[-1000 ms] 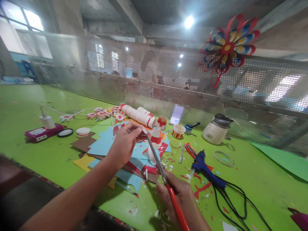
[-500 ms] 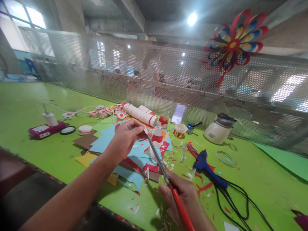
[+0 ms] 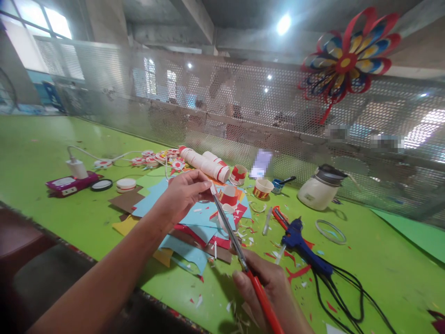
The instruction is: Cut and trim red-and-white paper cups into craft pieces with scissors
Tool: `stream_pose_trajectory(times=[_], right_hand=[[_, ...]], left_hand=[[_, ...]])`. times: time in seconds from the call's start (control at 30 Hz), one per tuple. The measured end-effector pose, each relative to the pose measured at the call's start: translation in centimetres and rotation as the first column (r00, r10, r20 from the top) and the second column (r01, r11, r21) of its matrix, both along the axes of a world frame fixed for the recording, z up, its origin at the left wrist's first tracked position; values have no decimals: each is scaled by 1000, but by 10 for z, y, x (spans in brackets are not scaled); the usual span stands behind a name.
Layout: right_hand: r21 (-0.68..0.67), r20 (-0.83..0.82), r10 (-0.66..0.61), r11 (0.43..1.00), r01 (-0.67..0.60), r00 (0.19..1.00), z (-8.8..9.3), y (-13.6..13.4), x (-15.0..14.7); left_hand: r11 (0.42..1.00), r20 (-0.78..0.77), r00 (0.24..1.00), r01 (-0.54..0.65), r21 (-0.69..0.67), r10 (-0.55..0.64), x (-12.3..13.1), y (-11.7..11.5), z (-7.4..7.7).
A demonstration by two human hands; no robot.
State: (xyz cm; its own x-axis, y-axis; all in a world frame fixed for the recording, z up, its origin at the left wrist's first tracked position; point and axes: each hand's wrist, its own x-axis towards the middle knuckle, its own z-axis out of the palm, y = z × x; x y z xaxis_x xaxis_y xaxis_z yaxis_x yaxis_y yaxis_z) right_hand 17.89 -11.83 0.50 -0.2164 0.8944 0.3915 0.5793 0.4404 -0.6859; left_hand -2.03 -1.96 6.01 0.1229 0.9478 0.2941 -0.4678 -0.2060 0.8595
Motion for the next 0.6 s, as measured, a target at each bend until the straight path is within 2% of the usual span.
stream_pose_trajectory(times=[0.3,0.6], right_hand=[[-29,-33,-18,999,17,999,-6,-1,0],[-3,-47,19,1000,-20,999,4,-2,-3]], left_hand=[[1000,-37,999,-4,8,4,-1,-1,2],[999,-40,999,30,10,-30,-3,1,1]])
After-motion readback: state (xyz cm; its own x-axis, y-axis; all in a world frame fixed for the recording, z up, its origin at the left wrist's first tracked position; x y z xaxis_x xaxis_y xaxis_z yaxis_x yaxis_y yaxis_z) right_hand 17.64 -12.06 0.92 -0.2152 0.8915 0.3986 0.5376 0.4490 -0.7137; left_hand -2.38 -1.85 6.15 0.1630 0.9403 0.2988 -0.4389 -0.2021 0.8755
